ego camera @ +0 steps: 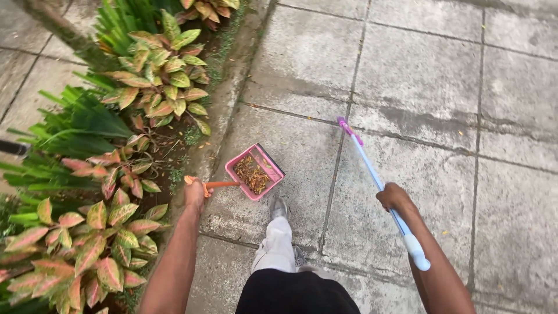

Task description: Sweeping dirt and leaves from a concrete walkway into a dustpan using a broom.

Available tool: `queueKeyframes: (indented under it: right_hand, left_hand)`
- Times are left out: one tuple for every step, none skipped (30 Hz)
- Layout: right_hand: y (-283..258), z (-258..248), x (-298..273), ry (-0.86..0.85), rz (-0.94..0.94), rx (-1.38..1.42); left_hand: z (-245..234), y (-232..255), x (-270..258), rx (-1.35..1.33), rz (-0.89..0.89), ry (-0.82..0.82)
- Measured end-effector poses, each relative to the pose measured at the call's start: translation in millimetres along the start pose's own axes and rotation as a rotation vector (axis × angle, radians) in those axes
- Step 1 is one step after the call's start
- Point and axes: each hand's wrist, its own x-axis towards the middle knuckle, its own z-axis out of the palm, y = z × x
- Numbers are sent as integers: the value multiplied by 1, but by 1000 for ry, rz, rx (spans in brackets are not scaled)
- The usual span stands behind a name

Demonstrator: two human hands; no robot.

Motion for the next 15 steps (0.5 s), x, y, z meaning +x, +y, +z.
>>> queueKeyframes:
  right_hand:
    - [4, -1, 3, -7, 22, 11]
    - [4, -5, 8, 7, 38, 11]
    - [3, -8, 13, 21, 55, 10]
    - [3, -8, 18, 20, 73, 27]
    - [1, -8, 24, -8, 111, 13]
    - [-1, -11, 32, -34, 147, -1]
    - [-5, -8, 35, -34, 164, 16]
    - [-9, -7, 39, -65, 203, 42]
    - [-13, -5, 44, -96, 241, 67]
    - [-24, -8, 42, -101, 259, 77]
    - [-36, -11, 41, -151, 260, 92]
    - [-46, -11, 38, -206, 260, 105]
    - [-51, -11, 31, -216, 278, 114]
    - [-56, -17, 29, -266, 228, 130]
    - [-61, -23, 26, -315, 177, 148]
  left_hand:
    - [12, 10, 6, 20, -9, -13]
    - [27, 24, 16, 94, 16, -15]
    - [41, 38, 26, 168, 42, -18]
    - [56, 49, 31, 187, 43, -34]
    - [70, 60, 37, 241, 63, -64]
    - [87, 73, 43, 293, 85, -95]
    - [101, 77, 59, 309, 87, -113]
    - [115, 80, 75, 362, 58, -157]
    - [129, 83, 91, 414, 30, -201]
    - [141, 84, 103, 429, 24, -214]
    - [153, 84, 115, 429, 22, -279]
    - [159, 80, 125, 428, 13, -341]
    - [168, 82, 125, 444, 2, -350]
    - [182, 85, 127, 467, -3, -343]
    - [196, 88, 129, 489, -7, -336]
